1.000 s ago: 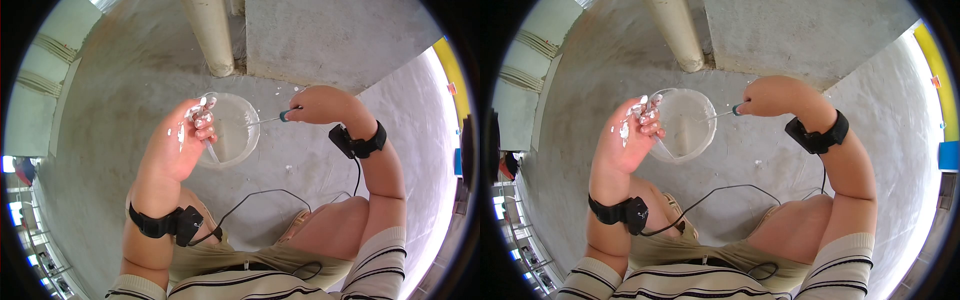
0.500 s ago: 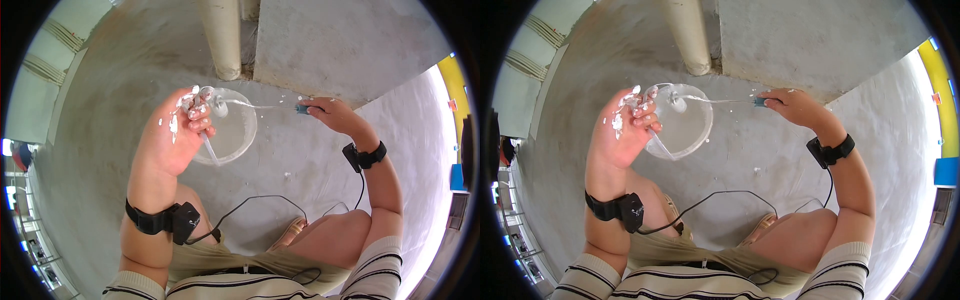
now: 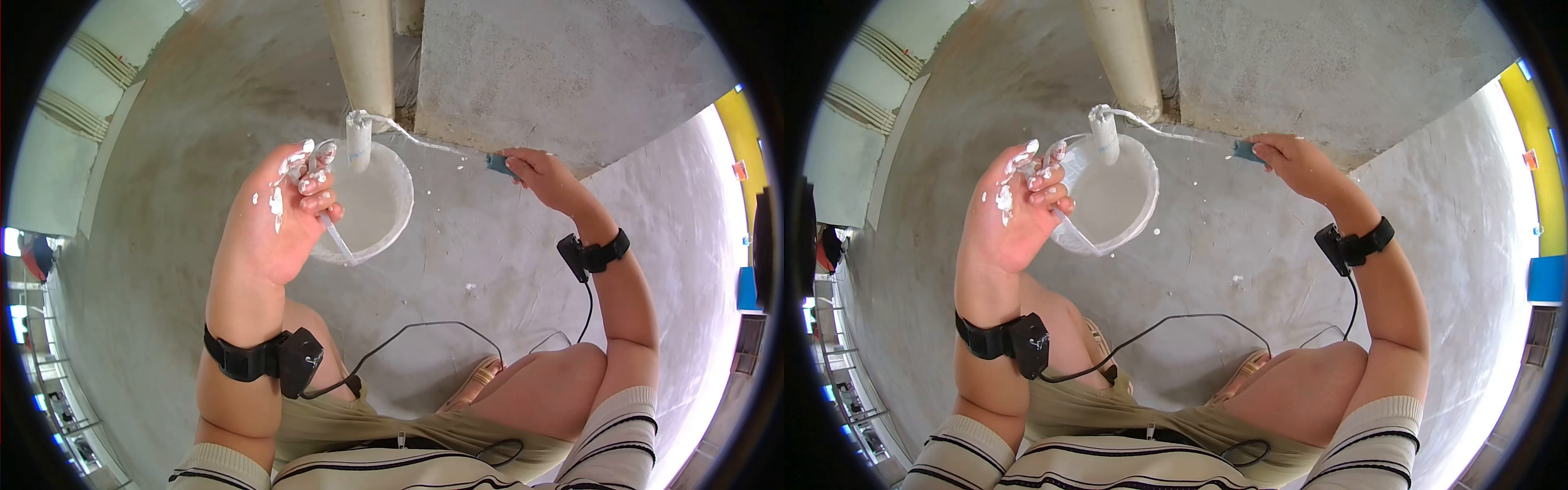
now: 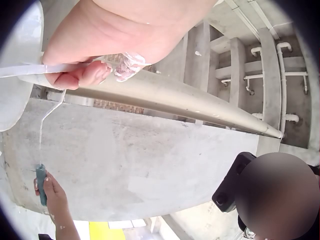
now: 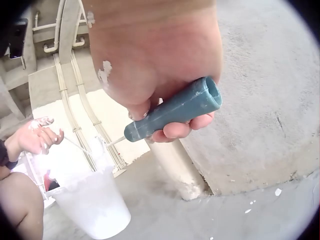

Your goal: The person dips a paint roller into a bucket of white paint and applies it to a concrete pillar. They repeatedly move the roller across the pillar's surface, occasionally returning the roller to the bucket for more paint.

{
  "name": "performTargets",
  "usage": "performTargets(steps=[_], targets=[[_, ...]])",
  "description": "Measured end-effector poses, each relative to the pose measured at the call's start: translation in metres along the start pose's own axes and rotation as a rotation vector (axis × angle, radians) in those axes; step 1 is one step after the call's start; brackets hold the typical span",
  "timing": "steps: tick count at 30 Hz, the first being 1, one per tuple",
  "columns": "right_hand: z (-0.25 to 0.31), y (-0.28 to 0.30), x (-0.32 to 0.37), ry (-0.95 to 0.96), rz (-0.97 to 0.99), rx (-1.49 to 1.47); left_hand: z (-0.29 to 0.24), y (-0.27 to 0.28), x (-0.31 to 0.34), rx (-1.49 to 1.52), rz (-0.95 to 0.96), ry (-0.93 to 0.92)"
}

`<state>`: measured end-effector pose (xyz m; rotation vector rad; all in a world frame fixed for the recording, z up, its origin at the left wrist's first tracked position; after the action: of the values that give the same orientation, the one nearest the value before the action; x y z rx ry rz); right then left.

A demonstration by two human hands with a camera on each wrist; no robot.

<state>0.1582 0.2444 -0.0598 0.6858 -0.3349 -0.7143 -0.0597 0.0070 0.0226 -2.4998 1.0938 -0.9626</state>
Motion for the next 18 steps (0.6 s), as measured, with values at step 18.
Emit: performTargets(steps=[18], targets=[[0.015,-0.006,0.002,0.436,-0.036,0.396,-0.012,-0.003,0.002,0.037,0.006,0.047]])
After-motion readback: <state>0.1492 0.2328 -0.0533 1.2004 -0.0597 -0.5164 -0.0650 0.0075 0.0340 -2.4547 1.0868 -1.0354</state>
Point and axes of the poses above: each hand's wrist, its own x-axis away from the middle knuckle, its own y-axis out of the back of the hand, z = x × y, the point moved 3 cm from there along -x, towards the middle knuckle, and after that the axes turned 9 degrees about -z, right-handed, at the moved point
